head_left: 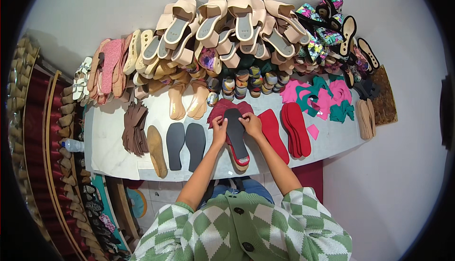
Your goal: Organizing various shoe soles, lasts, and upper components on a workspace.
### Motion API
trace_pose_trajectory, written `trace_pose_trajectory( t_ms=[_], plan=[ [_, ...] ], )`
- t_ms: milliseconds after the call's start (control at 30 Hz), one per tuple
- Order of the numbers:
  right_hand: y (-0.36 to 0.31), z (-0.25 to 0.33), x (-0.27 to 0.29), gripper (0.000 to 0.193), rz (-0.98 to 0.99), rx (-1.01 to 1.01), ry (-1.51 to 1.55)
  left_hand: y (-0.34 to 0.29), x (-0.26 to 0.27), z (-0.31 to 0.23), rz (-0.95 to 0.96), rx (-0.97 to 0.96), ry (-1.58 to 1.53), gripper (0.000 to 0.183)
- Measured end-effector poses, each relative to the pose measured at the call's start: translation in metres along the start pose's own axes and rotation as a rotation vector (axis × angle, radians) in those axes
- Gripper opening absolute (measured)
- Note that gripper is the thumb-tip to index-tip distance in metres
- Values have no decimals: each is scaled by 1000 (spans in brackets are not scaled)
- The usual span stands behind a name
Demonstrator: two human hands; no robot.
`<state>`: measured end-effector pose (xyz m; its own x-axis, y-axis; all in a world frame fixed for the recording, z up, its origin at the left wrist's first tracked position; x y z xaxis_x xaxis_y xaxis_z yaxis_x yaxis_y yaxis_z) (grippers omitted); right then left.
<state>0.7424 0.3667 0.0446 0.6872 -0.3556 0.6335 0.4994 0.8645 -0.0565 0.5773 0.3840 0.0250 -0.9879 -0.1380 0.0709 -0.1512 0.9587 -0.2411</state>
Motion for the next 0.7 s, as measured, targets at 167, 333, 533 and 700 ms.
trace_pose_trajectory(
  t_ms=[167, 333, 533, 700],
  plan=[
    [-7, -2, 15, 27, -2, 41, 92, -8, -6, -8, 205, 101, -100, 41],
    [-27, 3, 29, 26, 99, -13, 393, -23, 5, -23, 298, 3, -131, 41],
    [-46, 25, 34, 24, 20, 37, 367, -27, 12, -17, 292, 25, -143, 43],
    [-46, 25, 35, 24, -39, 43, 303, -28, 11, -16, 285, -46, -159, 39]
  ],
)
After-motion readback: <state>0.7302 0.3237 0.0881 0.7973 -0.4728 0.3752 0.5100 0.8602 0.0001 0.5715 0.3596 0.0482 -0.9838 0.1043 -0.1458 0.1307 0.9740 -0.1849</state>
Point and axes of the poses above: each hand's wrist, its own y-axis towards the middle knuckle, its own x-axis out of the back of the hand, z = x × y, the point moved 4 cm from there along y, towards the middle knuckle, and after that the axes turned 11 degrees about -z, right-handed, at the moved point
